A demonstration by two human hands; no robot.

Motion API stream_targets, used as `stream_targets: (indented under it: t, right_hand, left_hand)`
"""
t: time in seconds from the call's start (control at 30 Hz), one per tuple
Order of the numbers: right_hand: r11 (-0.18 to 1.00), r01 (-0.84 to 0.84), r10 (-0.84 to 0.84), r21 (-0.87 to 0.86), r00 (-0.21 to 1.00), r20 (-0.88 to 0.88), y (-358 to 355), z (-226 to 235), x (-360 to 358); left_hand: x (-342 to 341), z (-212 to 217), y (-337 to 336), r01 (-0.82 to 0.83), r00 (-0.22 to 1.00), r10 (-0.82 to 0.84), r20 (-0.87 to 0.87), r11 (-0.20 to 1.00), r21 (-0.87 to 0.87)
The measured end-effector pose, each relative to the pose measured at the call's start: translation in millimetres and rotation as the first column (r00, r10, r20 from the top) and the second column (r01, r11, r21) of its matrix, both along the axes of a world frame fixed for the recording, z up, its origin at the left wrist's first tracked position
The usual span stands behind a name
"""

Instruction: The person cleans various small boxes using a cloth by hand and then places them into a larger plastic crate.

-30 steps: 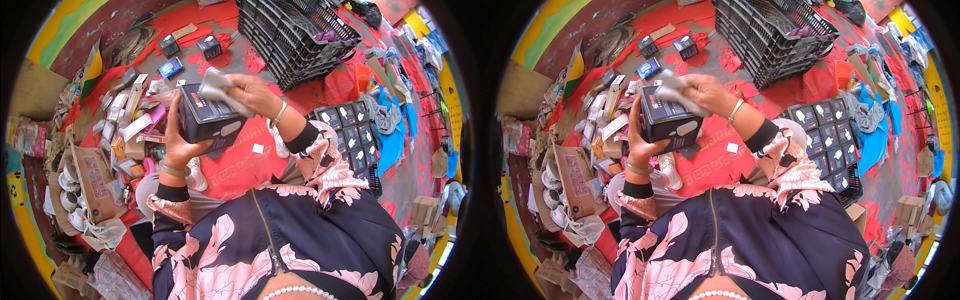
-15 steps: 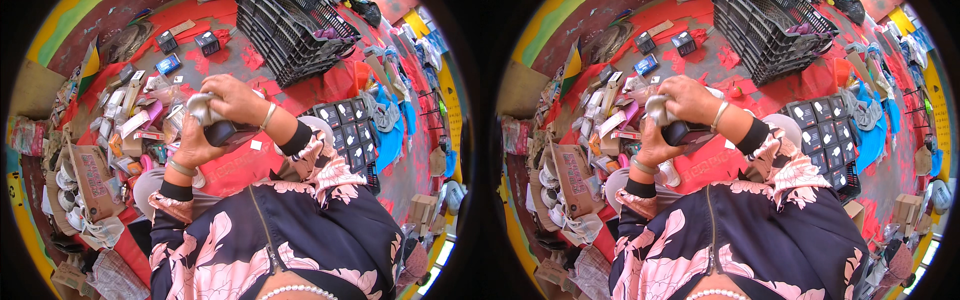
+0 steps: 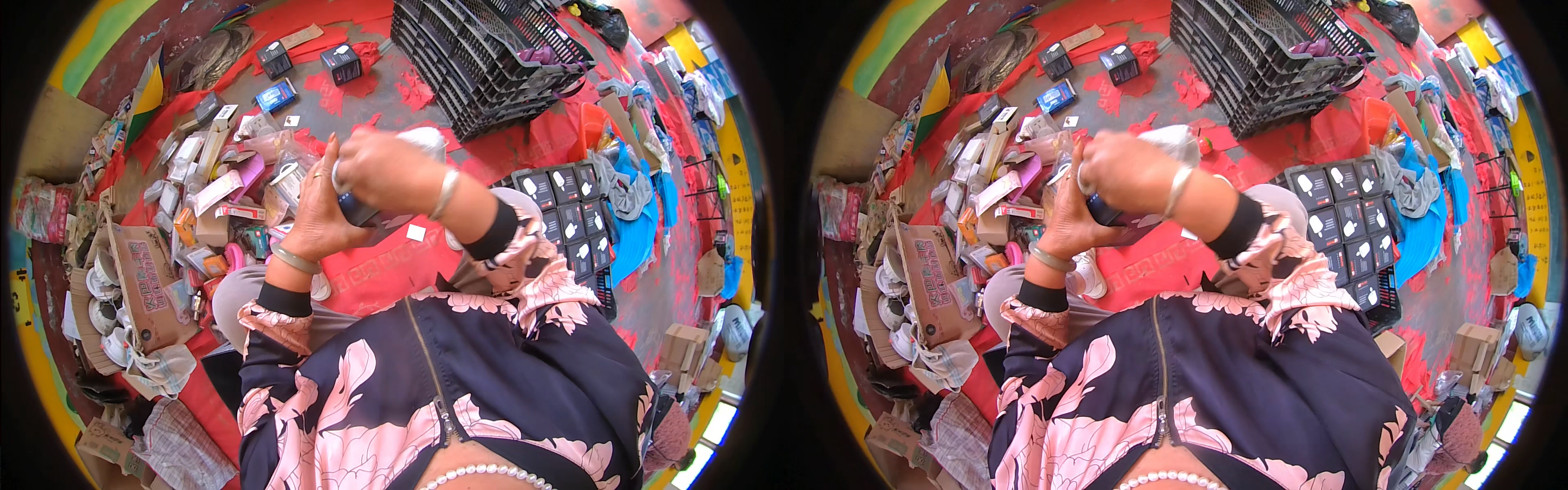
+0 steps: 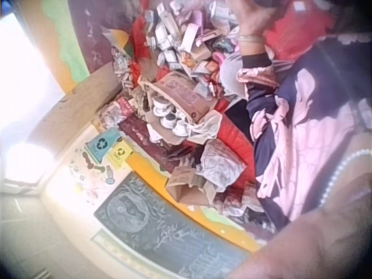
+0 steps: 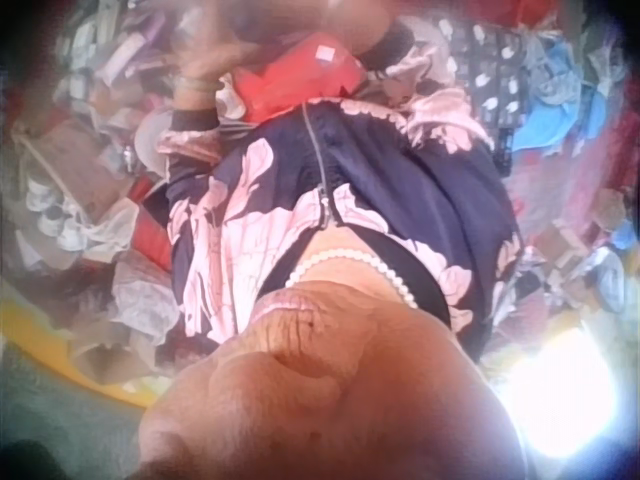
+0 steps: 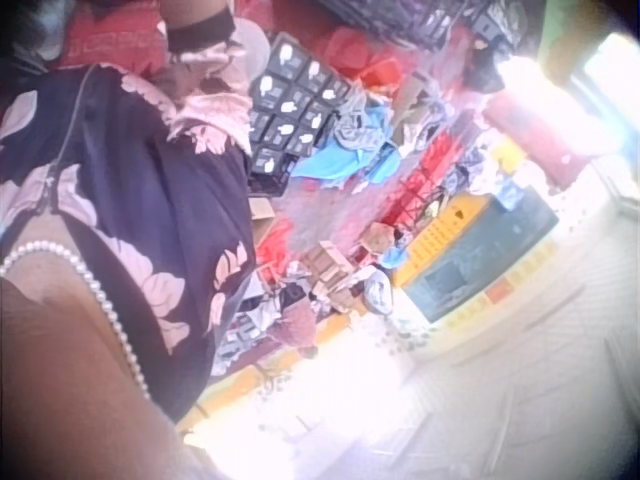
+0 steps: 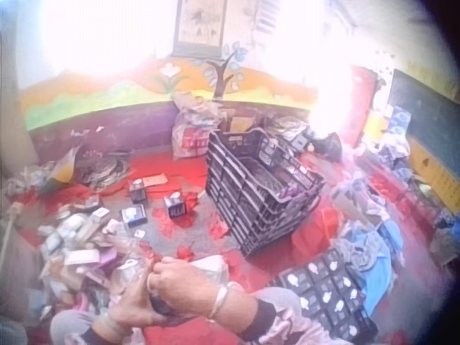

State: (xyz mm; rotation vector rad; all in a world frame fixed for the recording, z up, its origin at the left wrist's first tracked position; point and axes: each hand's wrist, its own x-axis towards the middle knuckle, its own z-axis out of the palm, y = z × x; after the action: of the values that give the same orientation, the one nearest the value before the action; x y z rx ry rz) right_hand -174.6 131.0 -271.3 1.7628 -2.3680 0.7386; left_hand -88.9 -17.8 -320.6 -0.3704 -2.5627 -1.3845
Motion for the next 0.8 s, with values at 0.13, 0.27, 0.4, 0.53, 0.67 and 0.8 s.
stream_targets:
  t: [0.13,0.27,0.4,0.53,0.67,0.8]
  right_hand:
    - [0.999,0.051,-0.05,-0.008,0.996,0.073,-7.4,-7.6,-6.1]
    - [0.905,0.4,-0.406,-0.143,0.914,-0.016,-7.3,-40.5,-56.4]
    - [0.71,0.673,-0.014,-0.208,0.309,0.951,34.1,-40.4,-91.9]
    - [0.811,0.451,0.325,-0.374,0.185,0.927,34.6,-8.8,-69.6]
    - [0.98,0.185,-0.003,-0.071,0.373,0.928,15.7,-24.6,-49.4]
    - [0.972,0.161,0.153,-0.17,0.116,0.981,21.0,-23.9,-53.0]
  left_hand:
    - [0.6,-1.5,-1.3,-0.022,0.999,0.023,-0.023,1.0,0.019]
    - [2.0,7.7,-0.5,0.009,0.999,-0.008,0.043,1.0,-0.03]
    - [3.7,27.2,-0.4,-0.002,0.995,-0.034,0.089,0.924,0.381]
    - [-6.3,22.3,-12.5,-0.047,0.985,-0.088,0.151,0.702,0.711]
    - [-3.6,21.2,-17.3,-0.103,0.983,-0.061,0.176,0.61,0.786]
    - [-2.0,16.5,-22.1,-0.167,0.967,-0.082,0.241,0.508,0.845]
